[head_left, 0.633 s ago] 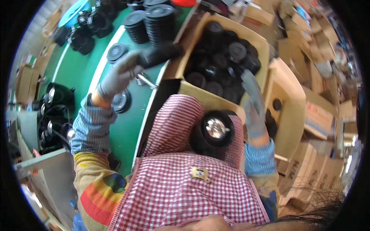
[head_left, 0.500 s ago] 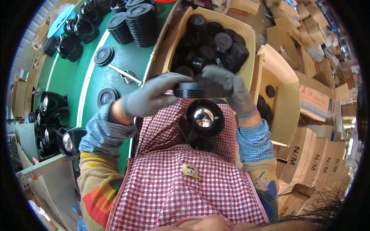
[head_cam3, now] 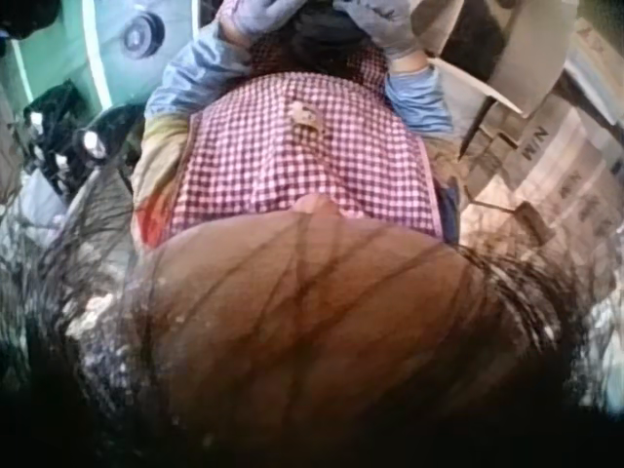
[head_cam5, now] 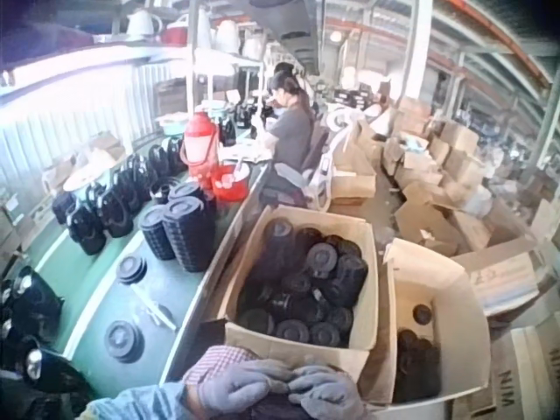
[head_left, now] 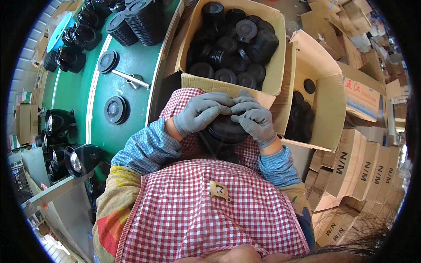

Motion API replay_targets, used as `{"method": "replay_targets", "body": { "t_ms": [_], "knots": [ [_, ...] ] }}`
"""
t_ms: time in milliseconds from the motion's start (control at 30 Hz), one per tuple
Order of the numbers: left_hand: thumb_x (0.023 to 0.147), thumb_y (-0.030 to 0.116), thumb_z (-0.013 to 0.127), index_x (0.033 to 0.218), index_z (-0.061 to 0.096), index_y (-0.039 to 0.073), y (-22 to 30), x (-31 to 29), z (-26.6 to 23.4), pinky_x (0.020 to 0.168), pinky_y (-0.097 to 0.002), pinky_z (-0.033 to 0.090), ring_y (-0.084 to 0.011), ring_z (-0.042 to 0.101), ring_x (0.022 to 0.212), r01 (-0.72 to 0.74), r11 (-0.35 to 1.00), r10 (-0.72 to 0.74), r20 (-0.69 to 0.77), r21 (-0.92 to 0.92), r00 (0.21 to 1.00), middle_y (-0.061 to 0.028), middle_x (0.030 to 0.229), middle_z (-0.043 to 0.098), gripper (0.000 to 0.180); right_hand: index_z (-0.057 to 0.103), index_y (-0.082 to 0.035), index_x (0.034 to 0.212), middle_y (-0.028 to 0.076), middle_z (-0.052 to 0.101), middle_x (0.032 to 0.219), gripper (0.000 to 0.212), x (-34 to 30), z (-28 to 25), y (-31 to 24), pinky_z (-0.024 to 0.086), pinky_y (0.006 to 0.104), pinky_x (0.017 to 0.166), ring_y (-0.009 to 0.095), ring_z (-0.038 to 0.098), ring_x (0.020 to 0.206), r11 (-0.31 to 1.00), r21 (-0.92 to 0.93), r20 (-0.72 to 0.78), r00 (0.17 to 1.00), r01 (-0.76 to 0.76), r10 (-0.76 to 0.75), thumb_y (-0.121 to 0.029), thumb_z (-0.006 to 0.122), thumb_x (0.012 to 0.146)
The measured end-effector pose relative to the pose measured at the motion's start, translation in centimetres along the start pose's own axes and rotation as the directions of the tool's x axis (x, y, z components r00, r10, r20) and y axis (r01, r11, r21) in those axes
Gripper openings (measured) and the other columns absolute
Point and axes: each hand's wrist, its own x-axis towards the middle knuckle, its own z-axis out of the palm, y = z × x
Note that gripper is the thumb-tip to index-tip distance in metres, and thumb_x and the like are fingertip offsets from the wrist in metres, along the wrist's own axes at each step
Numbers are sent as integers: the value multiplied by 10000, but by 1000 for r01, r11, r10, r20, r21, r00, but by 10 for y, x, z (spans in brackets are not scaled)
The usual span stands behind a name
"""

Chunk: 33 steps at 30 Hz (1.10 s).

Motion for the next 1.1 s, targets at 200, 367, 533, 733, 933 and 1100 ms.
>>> {"method": "replay_targets", "body": {
  "t_ms": [200, 367, 533, 733, 933, 1100],
  "knots": [
    [1041, 205, 428, 1032, 726, -41, -12, 4, 1, 1055, -474, 458, -382, 633, 1166, -148, 981, 152, -21, 125, 988, -230, 1206, 667, 387, 671, -73, 702, 51, 736, 966, 116, 2, 0, 8, 349, 498, 1163, 272, 657, 1103, 997, -58, 24, 999, 49, -48, -2, 757, 736],
    [1020, 184, 451, 1053, 727, -40, -12, 2, -4, 1071, -506, 443, -406, 623, 1183, -132, 985, 130, 22, 114, 991, -232, 1203, 672, 357, 683, -79, 717, 42, 735, 964, 117, 5, -5, 18, 347, 503, 1171, 264, 658, 1115, 1000, -25, 68, 998, 12, -11, 14, 753, 726],
    [1000, 178, 487, 1078, 718, -43, -14, 0, -4, 1093, -528, 422, -418, 612, 1201, -152, 978, 149, 31, 144, 988, -232, 1211, 673, 329, 716, -73, 752, 46, 731, 957, 135, 7, -3, 22, 337, 510, 1183, 259, 658, 1118, 999, -47, 82, 996, 27, -23, 57, 720, 716],
    [999, 190, 495, 1104, 709, -47, -3, -1, 0, 1118, -526, 400, -410, 611, 1214, -98, 968, 88, 57, 230, 995, -236, 1237, 665, 336, 732, -76, 790, 48, 727, 1008, 102, -3, -2, 29, 365, 505, 1161, 259, 638, 1181, 999, -38, 69, 998, -1, 3, 12, 683, 800],
    [995, 221, 528, 1157, 694, -21, 17, -6, 8, 1136, -532, 371, -402, 594, 1239, -41, 913, 20, 57, 407, 998, -221, 1290, 645, 336, 755, -34, 888, 112, 714, 1117, 195, -8, -7, 40, 386, 464, 1144, 333, 577, 1284, 996, 46, 49, 996, -82, 80, -37, 561, 899],
    [978, 296, 623, 1136, 693, 10, 30, -3, 17, 1087, -521, 422, -377, 598, 1209, -40, 846, 27, 31, 532, 999, -191, 1239, 654, 334, 742, 5, 1002, 156, 687, 1220, 242, -11, 0, 37, 380, 448, 1153, 347, 547, 1318, 965, 195, 6, 984, -177, 180, -135, 551, 952]
  ]
}}
